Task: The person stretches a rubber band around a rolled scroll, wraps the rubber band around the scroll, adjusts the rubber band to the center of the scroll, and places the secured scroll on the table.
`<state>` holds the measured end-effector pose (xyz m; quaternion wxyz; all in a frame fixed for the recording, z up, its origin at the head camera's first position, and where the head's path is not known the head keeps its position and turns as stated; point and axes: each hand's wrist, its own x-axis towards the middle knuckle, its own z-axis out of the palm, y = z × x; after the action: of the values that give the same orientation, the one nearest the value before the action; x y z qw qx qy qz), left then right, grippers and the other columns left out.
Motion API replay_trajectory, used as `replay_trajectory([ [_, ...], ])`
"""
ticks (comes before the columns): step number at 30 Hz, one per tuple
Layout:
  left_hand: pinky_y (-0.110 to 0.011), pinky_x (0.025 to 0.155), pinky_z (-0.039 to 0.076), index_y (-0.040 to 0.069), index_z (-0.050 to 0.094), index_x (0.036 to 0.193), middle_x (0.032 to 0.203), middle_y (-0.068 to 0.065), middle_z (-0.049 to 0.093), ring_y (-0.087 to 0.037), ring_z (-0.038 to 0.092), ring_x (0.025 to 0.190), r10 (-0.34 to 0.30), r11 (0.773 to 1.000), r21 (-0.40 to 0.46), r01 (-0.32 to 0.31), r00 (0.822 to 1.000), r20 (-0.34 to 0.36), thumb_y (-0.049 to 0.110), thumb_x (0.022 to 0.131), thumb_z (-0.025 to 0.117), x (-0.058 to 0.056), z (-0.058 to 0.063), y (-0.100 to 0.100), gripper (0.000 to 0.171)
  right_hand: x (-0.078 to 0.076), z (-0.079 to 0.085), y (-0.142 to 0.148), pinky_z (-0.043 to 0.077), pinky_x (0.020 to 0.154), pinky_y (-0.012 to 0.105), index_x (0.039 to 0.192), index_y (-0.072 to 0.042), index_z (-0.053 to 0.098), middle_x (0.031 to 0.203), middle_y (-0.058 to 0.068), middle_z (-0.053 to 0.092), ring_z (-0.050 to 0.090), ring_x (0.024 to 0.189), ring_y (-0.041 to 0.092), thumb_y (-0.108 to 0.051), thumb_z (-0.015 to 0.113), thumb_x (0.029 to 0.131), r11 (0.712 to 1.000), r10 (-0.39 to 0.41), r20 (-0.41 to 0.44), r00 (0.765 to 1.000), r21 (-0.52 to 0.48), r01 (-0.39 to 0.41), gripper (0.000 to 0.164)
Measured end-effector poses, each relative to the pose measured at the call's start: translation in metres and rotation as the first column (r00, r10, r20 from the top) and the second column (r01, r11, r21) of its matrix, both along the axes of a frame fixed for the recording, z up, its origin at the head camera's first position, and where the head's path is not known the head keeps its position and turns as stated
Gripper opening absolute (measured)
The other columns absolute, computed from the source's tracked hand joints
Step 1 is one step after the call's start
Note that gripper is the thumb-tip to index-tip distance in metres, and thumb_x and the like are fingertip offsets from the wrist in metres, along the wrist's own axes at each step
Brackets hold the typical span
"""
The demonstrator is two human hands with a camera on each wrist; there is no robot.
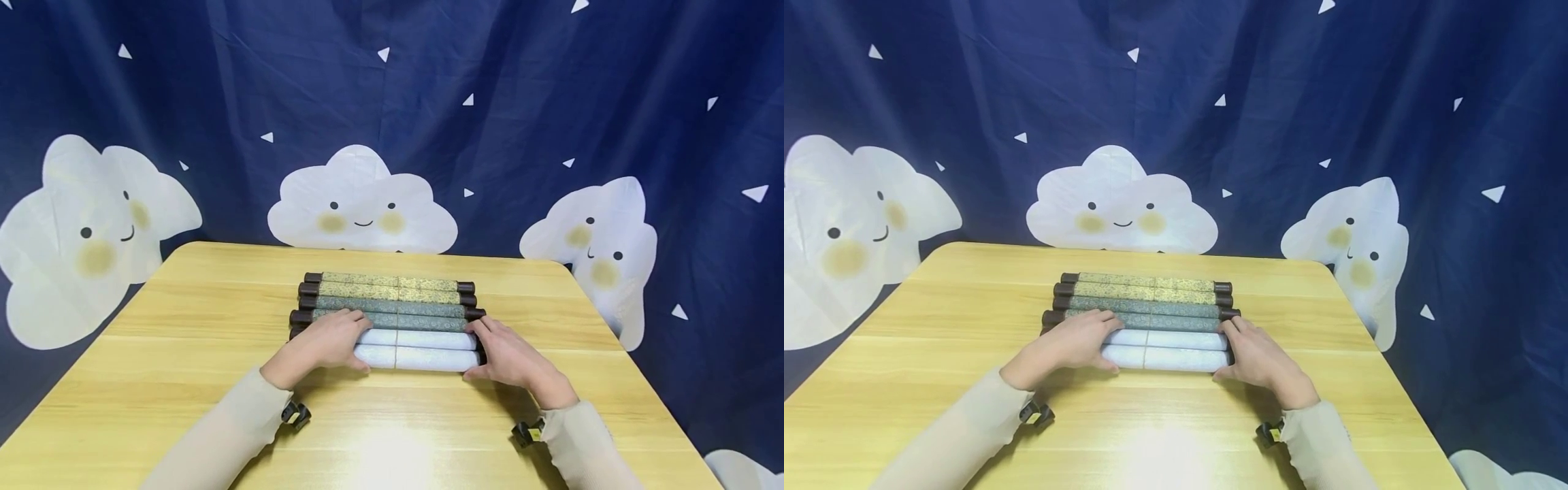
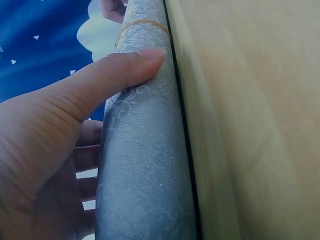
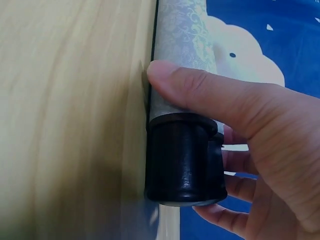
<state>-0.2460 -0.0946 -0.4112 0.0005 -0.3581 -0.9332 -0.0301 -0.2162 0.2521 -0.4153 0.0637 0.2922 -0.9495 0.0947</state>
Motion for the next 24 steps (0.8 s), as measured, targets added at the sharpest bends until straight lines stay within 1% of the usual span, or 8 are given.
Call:
replay_trajectory([
  [6, -0.041, 0.097, 0.048, 0.005, 0.058, 0.131, 0.125, -0.008, 0.06, -0.025, 0.057, 0.108, 0.003, 1.0, 0.003, -0.003, 1.0, 0.01, 0.061, 0.068, 0.079, 0.0005, 0.0006, -0.0009, 0.088, -0.0005, 0.0028, -0.0009, 0.048, 0.093, 0.049, 0.119, -0.007, 0.053, 0.108, 0.007, 0.056, 0.058, 0.1, 0.029, -0.047, 0.089, 0.064, 1.0, -0.016, 0.03, 0.999, -0.016, 0.017, 0.077],
  [10, -0.041, 0.097, 0.047, 0.004, 0.056, 0.132, 0.123, -0.009, 0.059, -0.026, 0.057, 0.107, 0.007, 1.0, 0.015, -0.007, 1.0, 0.03, 0.062, 0.064, 0.081, 0.0013, 0.0016, -0.0023, 0.093, -0.0009, 0.0043, -0.0006, 0.047, 0.096, 0.05, 0.117, -0.006, 0.053, 0.109, 0.008, 0.057, 0.058, 0.104, 0.031, -0.048, 0.089, 0.063, 0.999, -0.023, 0.04, 0.999, -0.022, 0.024, 0.078],
  [14, -0.041, 0.094, 0.048, 0.004, 0.056, 0.133, 0.122, -0.008, 0.057, -0.025, 0.054, 0.104, -0.003, 1.0, 0.031, 0.002, 0.999, 0.039, 0.063, 0.06, 0.081, 0.0023, 0.0028, -0.0031, 0.097, -0.0009, 0.005, -0.0004, 0.047, 0.094, 0.051, 0.115, -0.008, 0.056, 0.107, 0.007, 0.056, 0.058, 0.101, 0.031, -0.05, 0.087, 0.063, 1.0, -0.02, 0.026, 0.999, -0.012, 0.02, 0.074],
  [18, -0.041, 0.091, 0.049, 0.006, 0.057, 0.131, 0.121, -0.007, 0.056, -0.024, 0.053, 0.101, -0.023, 0.999, 0.039, 0.021, 0.999, 0.037, 0.06, 0.06, 0.083, 0.003, 0.0035, -0.0046, 0.093, -0.0006, 0.0031, -0.0022, 0.049, 0.091, 0.05, 0.111, -0.009, 0.059, 0.104, 0.004, 0.054, 0.058, 0.097, 0.029, -0.052, 0.087, 0.063, 1.0, 0.0, -0.01, 1.0, 0.0, 0.0, 0.07],
  [20, -0.04, 0.089, 0.049, 0.007, 0.057, 0.129, 0.119, -0.005, 0.056, -0.022, 0.052, 0.098, -0.023, 0.999, 0.035, 0.021, 0.999, 0.039, 0.058, 0.061, 0.083, 0.0029, 0.0032, -0.0057, 0.089, -0.0008, 0.002, -0.0036, 0.049, 0.09, 0.049, 0.111, -0.009, 0.06, 0.103, 0.003, 0.053, 0.058, 0.096, 0.028, -0.052, 0.087, 0.063, 1.0, 0.012, -0.024, 1.0, 0.001, -0.012, 0.07],
  [24, -0.04, 0.088, 0.049, 0.008, 0.057, 0.129, 0.119, -0.005, 0.057, -0.021, 0.052, 0.097, -0.016, 1.0, 0.027, 0.015, 0.999, 0.033, 0.059, 0.062, 0.082, 0.0026, 0.0003, -0.0059, 0.087, -0.0003, 0.0012, -0.0043, 0.049, 0.091, 0.049, 0.111, -0.008, 0.061, 0.104, 0.002, 0.053, 0.058, 0.098, 0.029, -0.052, 0.087, 0.063, 1.0, 0.004, -0.013, 1.0, -0.003, -0.004, 0.07],
])
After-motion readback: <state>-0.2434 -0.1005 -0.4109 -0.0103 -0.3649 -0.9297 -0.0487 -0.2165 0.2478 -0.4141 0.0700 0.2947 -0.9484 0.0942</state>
